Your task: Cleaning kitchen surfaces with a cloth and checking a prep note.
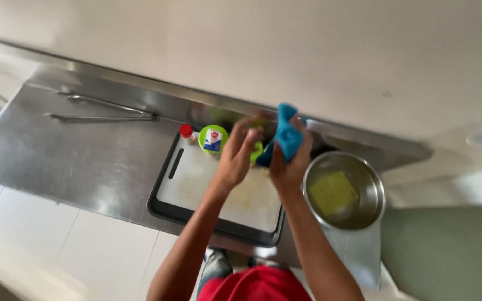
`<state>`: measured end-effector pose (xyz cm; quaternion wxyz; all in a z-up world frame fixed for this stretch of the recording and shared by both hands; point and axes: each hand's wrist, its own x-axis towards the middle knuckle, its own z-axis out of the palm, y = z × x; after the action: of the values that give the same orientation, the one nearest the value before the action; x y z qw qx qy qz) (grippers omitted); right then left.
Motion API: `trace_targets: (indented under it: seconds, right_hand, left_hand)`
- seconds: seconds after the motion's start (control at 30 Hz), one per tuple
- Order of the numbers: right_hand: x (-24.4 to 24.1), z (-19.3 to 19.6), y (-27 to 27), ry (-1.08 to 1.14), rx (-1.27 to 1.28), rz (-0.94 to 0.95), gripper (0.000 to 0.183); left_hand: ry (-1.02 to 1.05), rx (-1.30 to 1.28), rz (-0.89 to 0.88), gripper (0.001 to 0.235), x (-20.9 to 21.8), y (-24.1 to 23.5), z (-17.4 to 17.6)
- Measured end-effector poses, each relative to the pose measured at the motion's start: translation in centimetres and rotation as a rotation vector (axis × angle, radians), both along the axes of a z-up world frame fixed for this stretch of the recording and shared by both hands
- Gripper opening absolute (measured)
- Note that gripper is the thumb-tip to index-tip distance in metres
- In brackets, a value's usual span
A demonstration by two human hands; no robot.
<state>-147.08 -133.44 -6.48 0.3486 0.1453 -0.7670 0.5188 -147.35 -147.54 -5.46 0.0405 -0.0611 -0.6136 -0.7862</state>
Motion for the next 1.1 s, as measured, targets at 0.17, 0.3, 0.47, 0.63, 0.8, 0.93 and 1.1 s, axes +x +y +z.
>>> trace_targets:
  seconds: [0.17,0.3,0.47,0.63,0.8,0.93,1.1]
  right_hand:
    - [-2.3,2.9,0.0,0.085,-0.069,-0.202,0.043]
    - [-3.4,3.4,-0.8,0.122,-0.027,-0.325,0.041]
    - [-5.3,4.0,-0.9,0.167,0.008,-0.363,0.044]
    - [-8.1,5.7,-0.5,0.208,0.001,-0.37,0.044]
    - [-13.1,8.1,0.2,0.397,-0.14,-0.493,0.047]
    - [-17.6,9.1,-0.2,0.377,-0.141,-0.476,0.058]
    - [-20.9,6.1,-0.8,0.341,0.305,-0.679,0.077]
  left_hand:
    - [0.252,-0.367,0.074,0.047,-3.9,-1.2,2.9]
    - [0.45,-0.701,0.147,0.052,-5.9,-1.3,4.0]
    - [0.632,-0.995,0.221,0.063,-9.4,-1.2,4.8]
    - [0.664,-1.123,0.345,0.074,-12.7,-1.8,5.9]
    - [0.563,-1.096,0.56,0.083,-16.1,-4.4,6.3]
    - [0.569,-1.143,0.645,0.08,-18.2,-4.8,2.8]
    - [0.501,-1.225,0.683,0.086,-19.6,-4.4,1.1]
